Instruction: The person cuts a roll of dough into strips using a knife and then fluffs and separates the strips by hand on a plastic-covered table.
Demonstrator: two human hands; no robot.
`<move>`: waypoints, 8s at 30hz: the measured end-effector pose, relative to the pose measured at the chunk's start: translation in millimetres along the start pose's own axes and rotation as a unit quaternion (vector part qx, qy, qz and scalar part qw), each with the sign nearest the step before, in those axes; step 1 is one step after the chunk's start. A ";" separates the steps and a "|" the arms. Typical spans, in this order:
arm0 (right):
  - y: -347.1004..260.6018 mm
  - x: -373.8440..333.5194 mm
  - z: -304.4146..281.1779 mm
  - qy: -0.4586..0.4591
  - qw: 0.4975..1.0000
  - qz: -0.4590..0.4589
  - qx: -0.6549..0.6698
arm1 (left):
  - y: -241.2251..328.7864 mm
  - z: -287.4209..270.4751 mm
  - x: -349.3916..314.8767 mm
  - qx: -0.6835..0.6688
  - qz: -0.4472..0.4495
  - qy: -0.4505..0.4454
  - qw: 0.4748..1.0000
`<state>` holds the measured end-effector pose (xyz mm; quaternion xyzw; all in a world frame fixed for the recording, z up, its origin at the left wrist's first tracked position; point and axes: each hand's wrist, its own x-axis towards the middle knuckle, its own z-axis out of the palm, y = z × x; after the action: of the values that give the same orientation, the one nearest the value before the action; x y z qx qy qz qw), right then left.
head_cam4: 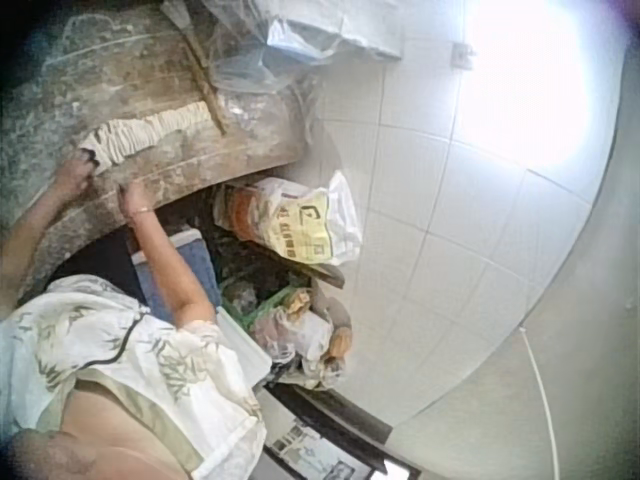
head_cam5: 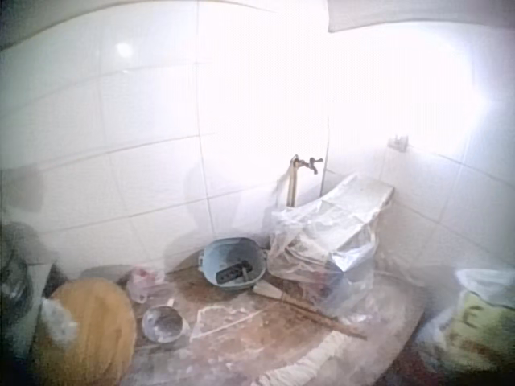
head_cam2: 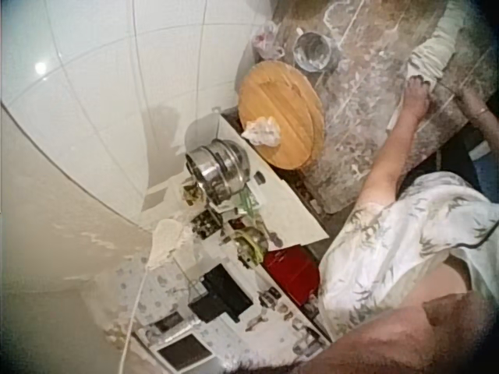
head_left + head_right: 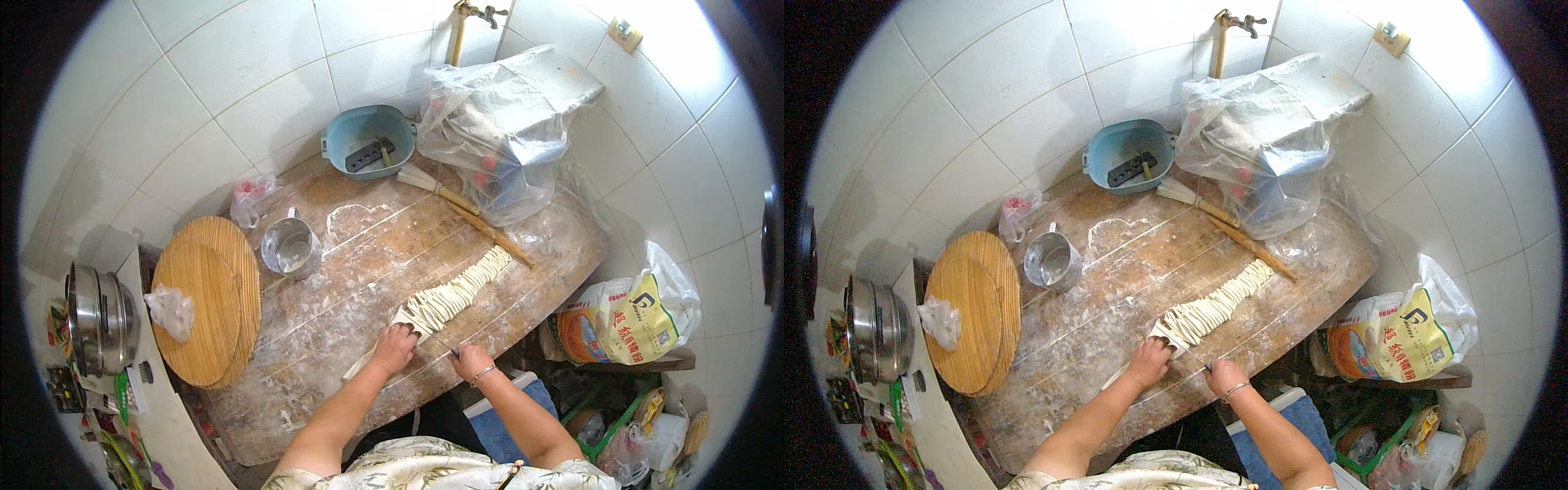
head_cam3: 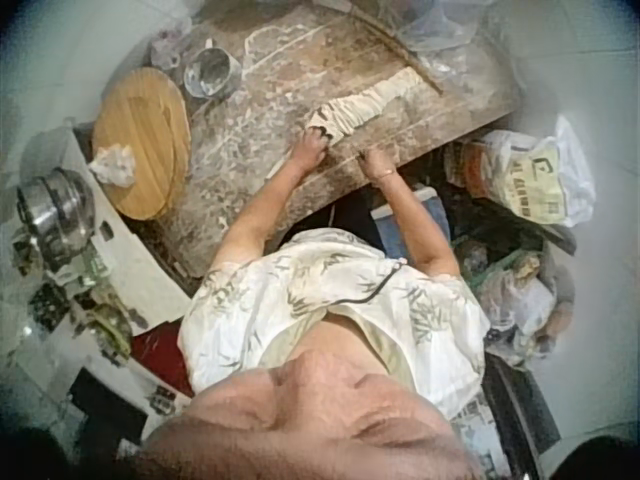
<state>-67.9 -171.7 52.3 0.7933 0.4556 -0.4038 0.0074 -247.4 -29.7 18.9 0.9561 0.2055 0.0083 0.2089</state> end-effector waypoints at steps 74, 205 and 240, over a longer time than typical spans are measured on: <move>-31.5 62.2 42.8 -0.026 0.999 0.033 0.032 | 2.8 9.2 -21.0 -0.048 -0.043 0.067 0.996; -55.6 39.8 80.2 0.045 0.994 0.002 0.097 | -12.1 6.7 -80.2 -0.043 -0.028 0.091 0.994; -70.3 13.0 77.5 -0.026 0.999 0.019 0.012 | -19.2 1.8 -85.6 -0.047 -0.032 0.075 0.996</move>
<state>-164.9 -150.7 16.8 0.7910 0.4356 -0.4293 0.0176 -333.1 -48.4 15.5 0.9348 0.2508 0.0829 0.2375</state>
